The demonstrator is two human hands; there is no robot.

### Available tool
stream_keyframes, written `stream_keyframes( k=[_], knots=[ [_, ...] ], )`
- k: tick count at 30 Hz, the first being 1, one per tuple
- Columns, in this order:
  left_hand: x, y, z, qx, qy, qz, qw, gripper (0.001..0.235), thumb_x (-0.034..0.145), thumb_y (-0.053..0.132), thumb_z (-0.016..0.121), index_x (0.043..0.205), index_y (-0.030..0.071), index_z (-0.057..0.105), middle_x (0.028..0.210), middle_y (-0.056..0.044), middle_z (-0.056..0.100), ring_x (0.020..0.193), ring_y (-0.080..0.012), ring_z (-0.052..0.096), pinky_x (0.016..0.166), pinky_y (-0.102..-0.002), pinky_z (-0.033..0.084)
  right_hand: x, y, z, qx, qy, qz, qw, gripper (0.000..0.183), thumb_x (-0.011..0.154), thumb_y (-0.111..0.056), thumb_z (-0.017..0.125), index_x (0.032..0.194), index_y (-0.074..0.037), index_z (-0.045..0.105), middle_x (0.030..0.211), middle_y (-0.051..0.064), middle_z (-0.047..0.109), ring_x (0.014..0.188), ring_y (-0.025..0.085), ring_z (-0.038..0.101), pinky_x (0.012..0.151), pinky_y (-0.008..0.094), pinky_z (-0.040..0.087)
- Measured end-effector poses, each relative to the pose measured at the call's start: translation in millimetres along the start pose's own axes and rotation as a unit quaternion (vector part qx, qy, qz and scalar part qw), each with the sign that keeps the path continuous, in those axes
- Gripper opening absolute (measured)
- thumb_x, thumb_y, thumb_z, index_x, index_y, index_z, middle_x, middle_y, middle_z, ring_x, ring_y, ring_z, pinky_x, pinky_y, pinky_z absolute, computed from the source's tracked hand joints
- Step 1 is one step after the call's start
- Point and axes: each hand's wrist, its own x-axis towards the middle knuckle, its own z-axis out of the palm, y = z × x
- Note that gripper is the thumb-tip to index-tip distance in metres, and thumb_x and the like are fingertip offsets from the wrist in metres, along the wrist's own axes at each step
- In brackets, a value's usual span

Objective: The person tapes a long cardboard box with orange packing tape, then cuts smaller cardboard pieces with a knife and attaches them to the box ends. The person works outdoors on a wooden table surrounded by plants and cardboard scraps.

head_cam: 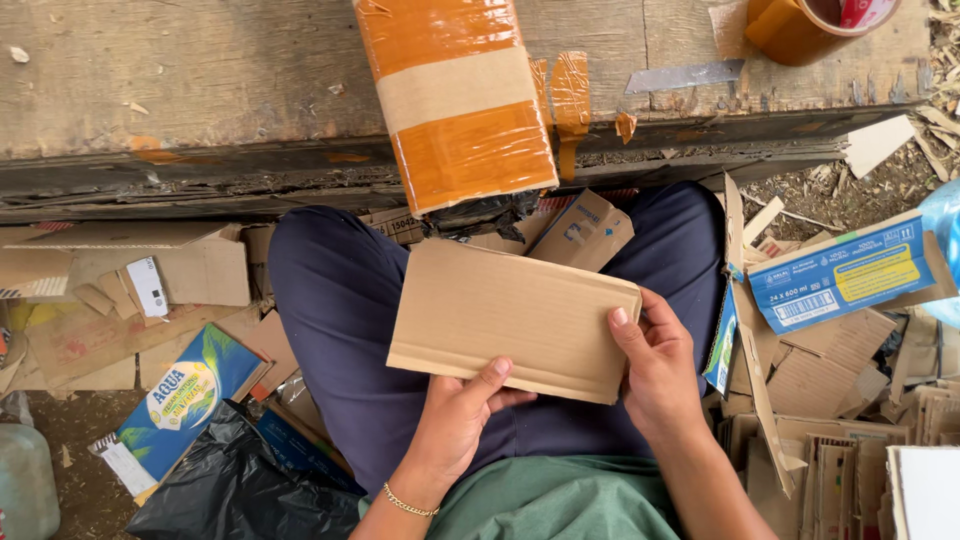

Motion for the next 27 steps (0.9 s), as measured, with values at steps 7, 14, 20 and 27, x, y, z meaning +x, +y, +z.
stream_keyframes(
  k=[7,14,20,27],
  knots=[
    [-0.6,0.0,-1.5,0.025,0.091,0.072,0.993,0.037,0.098,0.016,0.063,0.121,-0.013,0.059,0.114,-0.023,0.071,0.099,-0.0270,0.074,0.085,-0.043,0.064,-6.7,2.7,11.9,-0.021,-0.006,0.004,1.000,0.035,0.098,-0.014,0.066,0.130,-0.001,0.063,0.111,0.004,0.071,0.098,0.010,0.064,0.088,0.028,0.051],
    [-16.6,43.3,22.5,0.421,0.290,0.574,0.640,0.086,0.103,0.025,0.076,0.164,0.007,0.018,0.162,-0.021,0.024,0.154,-0.0368,0.026,0.128,-0.046,0.032,-0.1,-5.2,-0.5,0.014,0.078,-0.069,0.994,0.030,0.102,-0.015,0.062,0.129,-0.003,0.061,0.114,0.004,0.069,0.099,0.010,0.065,0.089,0.029,0.055],
    [17.8,80.6,75.2,0.635,0.273,0.581,0.430,0.072,0.094,0.054,0.087,0.149,0.027,0.049,0.164,-0.019,0.016,0.152,-0.0450,0.015,0.125,-0.061,0.010,0.7,8.1,4.9,0.063,0.070,-0.001,0.996,0.025,0.102,-0.014,0.063,0.125,-0.009,0.057,0.097,0.006,0.067,0.079,0.012,0.063,0.071,0.033,0.054],
    [82.6,74.3,78.1,0.533,0.286,0.632,0.483,0.072,0.101,0.028,0.089,0.147,0.022,0.035,0.161,-0.013,0.011,0.156,-0.0374,0.009,0.131,-0.056,0.019,-12.7,-1.6,-5.6,0.167,0.015,0.066,0.984,0.019,0.094,-0.007,0.057,0.112,-0.008,0.055,0.100,0.004,0.069,0.087,0.013,0.069,0.078,0.030,0.056]
  ],
)
